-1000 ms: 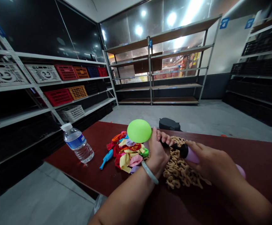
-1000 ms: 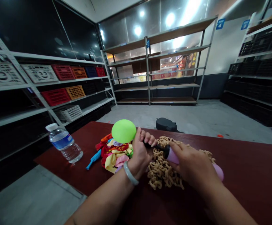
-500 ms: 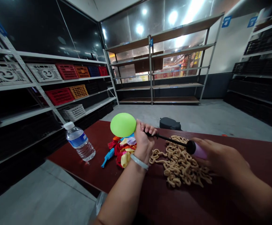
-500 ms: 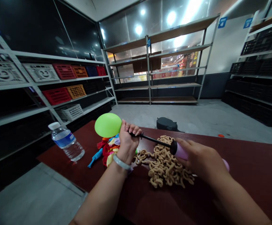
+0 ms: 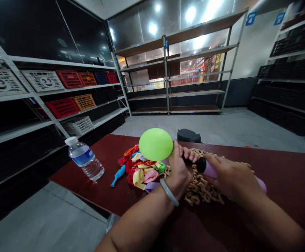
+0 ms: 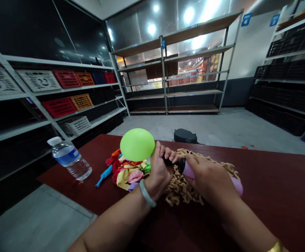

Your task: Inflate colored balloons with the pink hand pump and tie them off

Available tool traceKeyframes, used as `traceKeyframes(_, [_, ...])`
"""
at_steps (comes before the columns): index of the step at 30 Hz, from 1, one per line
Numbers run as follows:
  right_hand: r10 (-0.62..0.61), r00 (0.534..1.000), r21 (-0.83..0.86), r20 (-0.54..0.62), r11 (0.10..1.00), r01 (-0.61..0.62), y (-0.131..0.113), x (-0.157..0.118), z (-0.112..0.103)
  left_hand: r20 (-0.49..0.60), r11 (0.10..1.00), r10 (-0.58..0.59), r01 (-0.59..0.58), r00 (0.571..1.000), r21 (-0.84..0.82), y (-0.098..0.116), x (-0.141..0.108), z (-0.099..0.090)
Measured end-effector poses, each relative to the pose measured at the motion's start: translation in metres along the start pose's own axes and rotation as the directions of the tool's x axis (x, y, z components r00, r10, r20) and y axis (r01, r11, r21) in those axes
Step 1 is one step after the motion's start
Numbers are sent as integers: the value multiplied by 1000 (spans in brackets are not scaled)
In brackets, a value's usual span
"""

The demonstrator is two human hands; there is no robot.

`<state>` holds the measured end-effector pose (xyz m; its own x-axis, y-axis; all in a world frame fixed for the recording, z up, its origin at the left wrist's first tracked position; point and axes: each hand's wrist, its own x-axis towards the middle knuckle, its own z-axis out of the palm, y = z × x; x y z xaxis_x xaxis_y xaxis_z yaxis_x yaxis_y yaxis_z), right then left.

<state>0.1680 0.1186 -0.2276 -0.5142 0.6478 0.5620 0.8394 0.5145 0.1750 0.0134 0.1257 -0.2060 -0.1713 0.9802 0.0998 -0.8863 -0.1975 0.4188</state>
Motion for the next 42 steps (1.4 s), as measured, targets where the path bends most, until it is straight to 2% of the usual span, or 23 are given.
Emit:
traceKeyframes(3, [16, 1000, 30, -3, 999, -16, -5, 3, -5, 1, 1000, -17, 17, 1000, 13, -3, -3, 2])
traceKeyframes(5, [22, 1000, 51, 11, 998, -23, -3, 4, -4, -2, 1000, -26, 26, 1000, 13, 4, 1, 1])
traceKeyframes(12, [3, 999, 54, 43, 999, -5, 40, -3, 10, -37, 994, 112, -112, 993, -17, 62, 31, -9])
traceKeyframes(15, [16, 999, -2, 52, 1000, -15, 52, -6, 13, -63, 988, 148, -150, 987, -34, 73, 37, -15])
traceKeyframes(19, [19, 999, -66, 48, 998, -15, 45, -8, 14, -86, 990, 120, -125, 989, -59, 60, 36, -16])
traceKeyframes(22, [14, 998, -67, 64, 998, -10, 29, -7, 10, -93, 996, 56, -62, 994, -62, 36, 28, -13])
traceKeyframes(26, [31, 998, -45, 55, 999, -29, 11, -4, 2, -39, 999, -34, 33, 999, -23, 5, 11, -5])
traceKeyframes(30, [14, 999, -3, 34, 1000, -14, 0, 0, -1, -25, 999, -52, 52, 998, 7, -7, -1, -1])
traceKeyframes(33, [8, 1000, 35, 20, 999, -8, -3, 3, 0, -30, 999, -35, 35, 999, 19, -1, 1, -1])
traceKeyframes(36, [5, 1000, 75, 25, 997, -6, 3, 2, 3, -30, 1000, -21, 21, 999, 13, 17, 12, -4])
traceKeyframes(42, [26, 995, 103, 100, 994, -36, 41, -2, 6, -76, 992, 117, -120, 990, -27, 60, 38, -13])
